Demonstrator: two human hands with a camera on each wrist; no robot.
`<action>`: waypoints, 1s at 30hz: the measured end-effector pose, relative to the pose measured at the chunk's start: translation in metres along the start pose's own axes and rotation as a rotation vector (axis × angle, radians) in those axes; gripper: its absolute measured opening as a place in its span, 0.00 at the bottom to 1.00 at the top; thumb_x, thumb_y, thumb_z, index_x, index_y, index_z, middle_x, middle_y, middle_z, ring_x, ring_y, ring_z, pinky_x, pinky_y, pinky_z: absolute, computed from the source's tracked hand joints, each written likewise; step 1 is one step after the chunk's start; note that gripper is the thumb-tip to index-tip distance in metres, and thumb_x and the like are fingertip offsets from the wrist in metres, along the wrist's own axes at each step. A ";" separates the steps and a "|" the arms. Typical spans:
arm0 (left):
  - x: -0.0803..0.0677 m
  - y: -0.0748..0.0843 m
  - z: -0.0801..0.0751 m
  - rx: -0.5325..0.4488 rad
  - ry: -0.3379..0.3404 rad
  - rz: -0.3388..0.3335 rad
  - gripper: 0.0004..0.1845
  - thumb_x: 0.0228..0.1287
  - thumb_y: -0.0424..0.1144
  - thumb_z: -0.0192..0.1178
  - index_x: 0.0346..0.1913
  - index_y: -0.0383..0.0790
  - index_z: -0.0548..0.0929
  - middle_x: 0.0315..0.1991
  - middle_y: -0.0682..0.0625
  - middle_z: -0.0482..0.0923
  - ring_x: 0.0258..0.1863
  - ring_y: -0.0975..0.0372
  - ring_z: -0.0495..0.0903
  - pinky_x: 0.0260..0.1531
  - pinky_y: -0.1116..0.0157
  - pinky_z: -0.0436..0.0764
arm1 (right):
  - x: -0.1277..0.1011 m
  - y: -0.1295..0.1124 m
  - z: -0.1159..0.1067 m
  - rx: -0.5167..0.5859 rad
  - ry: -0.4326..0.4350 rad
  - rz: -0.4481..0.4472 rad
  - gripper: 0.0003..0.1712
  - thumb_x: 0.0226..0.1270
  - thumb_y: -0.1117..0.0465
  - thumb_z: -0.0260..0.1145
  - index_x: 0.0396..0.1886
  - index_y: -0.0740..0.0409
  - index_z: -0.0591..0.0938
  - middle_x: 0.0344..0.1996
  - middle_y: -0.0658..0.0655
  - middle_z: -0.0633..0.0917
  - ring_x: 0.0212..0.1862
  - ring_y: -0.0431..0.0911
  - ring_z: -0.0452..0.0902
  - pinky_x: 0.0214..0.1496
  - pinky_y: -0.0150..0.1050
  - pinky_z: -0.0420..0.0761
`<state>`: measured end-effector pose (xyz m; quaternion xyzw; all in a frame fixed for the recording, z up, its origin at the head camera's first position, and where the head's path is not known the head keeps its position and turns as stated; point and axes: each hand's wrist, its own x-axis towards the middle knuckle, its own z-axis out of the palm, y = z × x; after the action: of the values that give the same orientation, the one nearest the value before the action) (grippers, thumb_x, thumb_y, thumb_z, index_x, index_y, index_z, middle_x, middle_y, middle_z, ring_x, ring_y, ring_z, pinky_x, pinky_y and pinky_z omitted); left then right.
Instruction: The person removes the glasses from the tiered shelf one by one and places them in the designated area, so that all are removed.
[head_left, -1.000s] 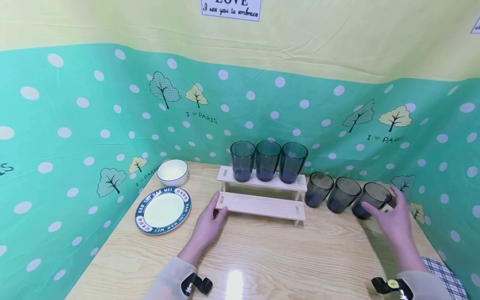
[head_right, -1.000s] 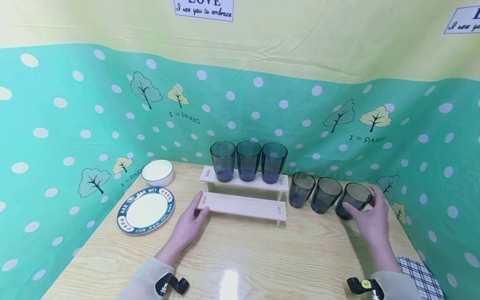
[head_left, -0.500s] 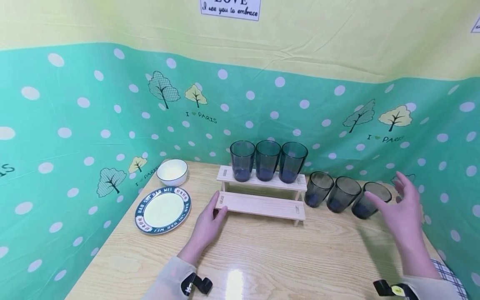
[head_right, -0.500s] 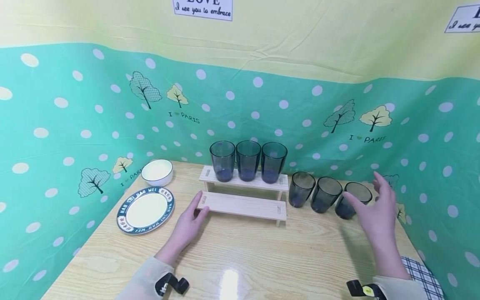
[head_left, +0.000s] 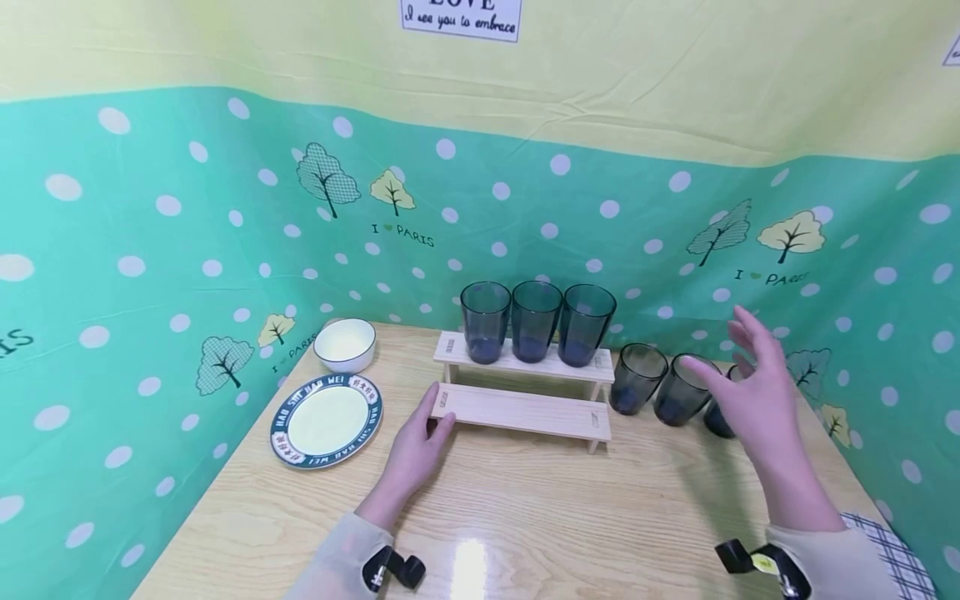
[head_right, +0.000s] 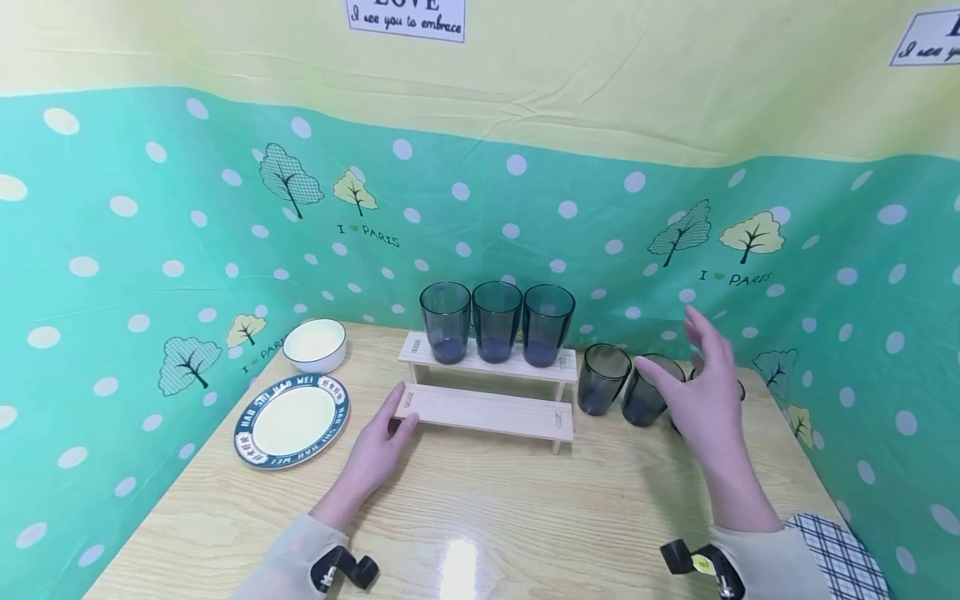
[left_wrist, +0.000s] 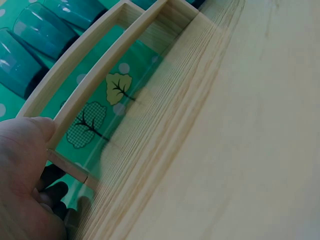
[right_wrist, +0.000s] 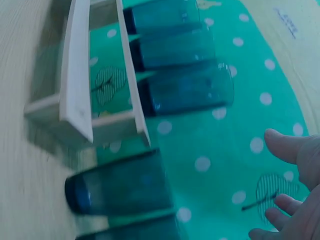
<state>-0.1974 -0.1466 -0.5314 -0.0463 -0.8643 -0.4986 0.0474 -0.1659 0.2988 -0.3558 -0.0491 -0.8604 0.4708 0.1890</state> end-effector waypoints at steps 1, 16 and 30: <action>0.000 0.000 0.000 0.000 0.000 0.001 0.39 0.88 0.51 0.57 0.91 0.45 0.55 0.87 0.42 0.59 0.85 0.46 0.60 0.84 0.45 0.59 | 0.001 -0.004 0.003 0.012 -0.004 -0.013 0.59 0.74 0.47 0.80 0.92 0.28 0.52 0.87 0.59 0.59 0.86 0.57 0.55 0.87 0.58 0.61; 0.000 -0.002 0.001 -0.002 0.004 0.002 0.39 0.88 0.52 0.57 0.91 0.45 0.55 0.87 0.41 0.59 0.85 0.44 0.60 0.84 0.44 0.59 | 0.023 -0.043 0.055 0.076 -0.173 -0.118 0.61 0.72 0.46 0.81 0.93 0.37 0.53 0.86 0.58 0.62 0.85 0.59 0.59 0.83 0.63 0.67; -0.001 -0.001 0.001 0.001 0.005 0.001 0.40 0.88 0.52 0.58 0.91 0.45 0.55 0.86 0.41 0.60 0.84 0.44 0.60 0.84 0.44 0.60 | 0.048 -0.050 0.093 0.096 -0.302 -0.112 0.61 0.73 0.47 0.81 0.93 0.40 0.52 0.88 0.61 0.59 0.86 0.61 0.56 0.82 0.64 0.68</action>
<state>-0.1966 -0.1459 -0.5327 -0.0455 -0.8645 -0.4981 0.0499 -0.2398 0.2099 -0.3458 0.0793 -0.8570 0.5018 0.0859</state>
